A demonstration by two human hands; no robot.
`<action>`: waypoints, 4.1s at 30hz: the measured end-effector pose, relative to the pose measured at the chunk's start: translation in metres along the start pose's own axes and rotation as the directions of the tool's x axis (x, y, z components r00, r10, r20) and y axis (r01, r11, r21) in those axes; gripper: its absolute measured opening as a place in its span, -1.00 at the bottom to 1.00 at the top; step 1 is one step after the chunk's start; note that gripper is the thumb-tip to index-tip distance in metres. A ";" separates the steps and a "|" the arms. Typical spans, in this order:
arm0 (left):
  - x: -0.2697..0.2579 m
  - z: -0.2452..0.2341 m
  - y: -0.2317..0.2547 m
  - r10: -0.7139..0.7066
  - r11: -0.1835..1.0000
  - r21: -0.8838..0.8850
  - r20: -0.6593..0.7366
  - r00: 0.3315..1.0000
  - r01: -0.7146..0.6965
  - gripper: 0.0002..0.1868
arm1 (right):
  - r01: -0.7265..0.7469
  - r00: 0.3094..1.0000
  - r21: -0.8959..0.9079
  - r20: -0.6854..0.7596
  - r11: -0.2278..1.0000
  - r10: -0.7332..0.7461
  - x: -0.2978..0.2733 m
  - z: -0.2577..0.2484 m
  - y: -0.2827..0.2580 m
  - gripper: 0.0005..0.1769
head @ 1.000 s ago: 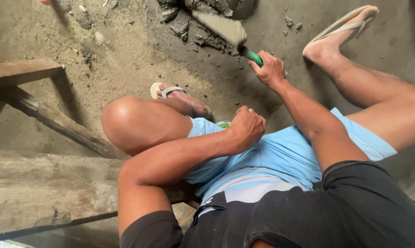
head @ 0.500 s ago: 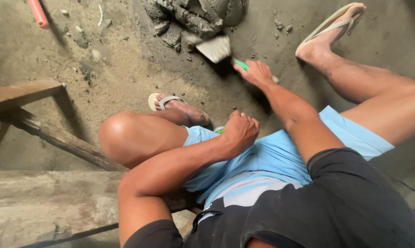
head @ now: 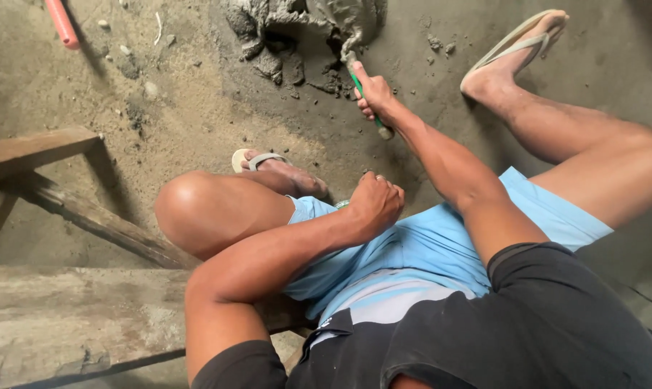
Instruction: Mixing wet cement or mortar on the ground using a hand trowel.
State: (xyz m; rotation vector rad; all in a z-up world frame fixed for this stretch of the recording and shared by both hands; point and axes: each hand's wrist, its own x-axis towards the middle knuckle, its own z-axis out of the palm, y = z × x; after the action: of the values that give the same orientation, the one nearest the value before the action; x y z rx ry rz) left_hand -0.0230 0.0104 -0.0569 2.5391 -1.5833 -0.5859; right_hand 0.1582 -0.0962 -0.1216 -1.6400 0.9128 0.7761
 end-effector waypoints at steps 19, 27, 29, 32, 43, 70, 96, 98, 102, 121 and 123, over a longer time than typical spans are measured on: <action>0.003 -0.001 0.009 0.010 1.000 -0.010 0.050 0.999 -0.010 -0.62 | 0.203 0.965 -0.591 -0.014 0.781 -0.261 0.062 -0.024 0.091 -0.23; -0.002 -0.016 0.022 -0.017 1.000 -0.005 0.064 0.998 0.018 -0.67 | 0.297 0.923 -0.813 0.110 0.500 -0.370 0.013 -0.094 0.100 -0.27; -0.001 -0.018 0.025 -0.011 0.999 -0.041 0.073 0.997 0.014 -0.66 | 0.253 0.942 -0.862 0.117 0.439 -0.314 0.006 -0.110 0.103 -0.23; 0.000 -0.022 0.022 -0.004 0.999 -0.053 0.088 0.996 0.008 -0.66 | 0.194 0.964 -0.917 0.112 0.349 -0.242 0.006 -0.130 0.117 -0.19; 0.004 -0.029 0.010 -0.013 0.997 -0.065 0.219 0.976 0.028 -0.66 | 0.122 0.912 -0.926 -0.037 0.357 -0.409 0.099 -0.036 0.080 -0.24; 0.003 -0.032 0.000 -0.023 0.997 -0.070 0.124 0.992 0.032 -0.69 | 0.564 0.818 -0.012 -0.133 0.826 -0.560 0.030 -0.012 0.000 -0.30; 0.011 -0.014 0.027 0.003 0.996 -0.089 0.112 0.994 0.007 -0.67 | 0.342 0.904 -0.880 0.211 0.331 -0.373 -0.030 0.011 0.102 -0.24; 0.009 -0.017 0.027 -0.006 0.997 -0.082 0.101 0.995 0.014 -0.68 | 0.303 0.915 -0.871 0.153 0.386 -0.372 -0.002 0.019 0.107 -0.24; 0.008 -0.027 0.026 -0.011 0.993 -0.112 0.088 0.996 0.021 -0.72 | 0.285 0.895 -0.843 0.062 0.457 -0.443 0.049 0.034 0.082 -0.21; -0.086 -0.211 0.057 0.314 0.308 -0.161 -0.913 0.259 -0.938 -0.15 | 0.308 0.951 -0.822 0.263 0.479 -0.161 0.054 0.034 0.028 -0.29; -0.095 -0.197 0.076 0.445 0.063 -0.381 -0.816 0.368 -0.922 0.02 | 0.321 0.938 -0.741 0.336 0.590 -0.089 0.062 0.030 0.048 -0.30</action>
State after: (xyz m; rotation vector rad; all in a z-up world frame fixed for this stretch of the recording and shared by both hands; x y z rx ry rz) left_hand -0.0517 0.0355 0.1716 0.7629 -1.5212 -0.3123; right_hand 0.1460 -0.0856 -0.2040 -2.2753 0.1218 1.3132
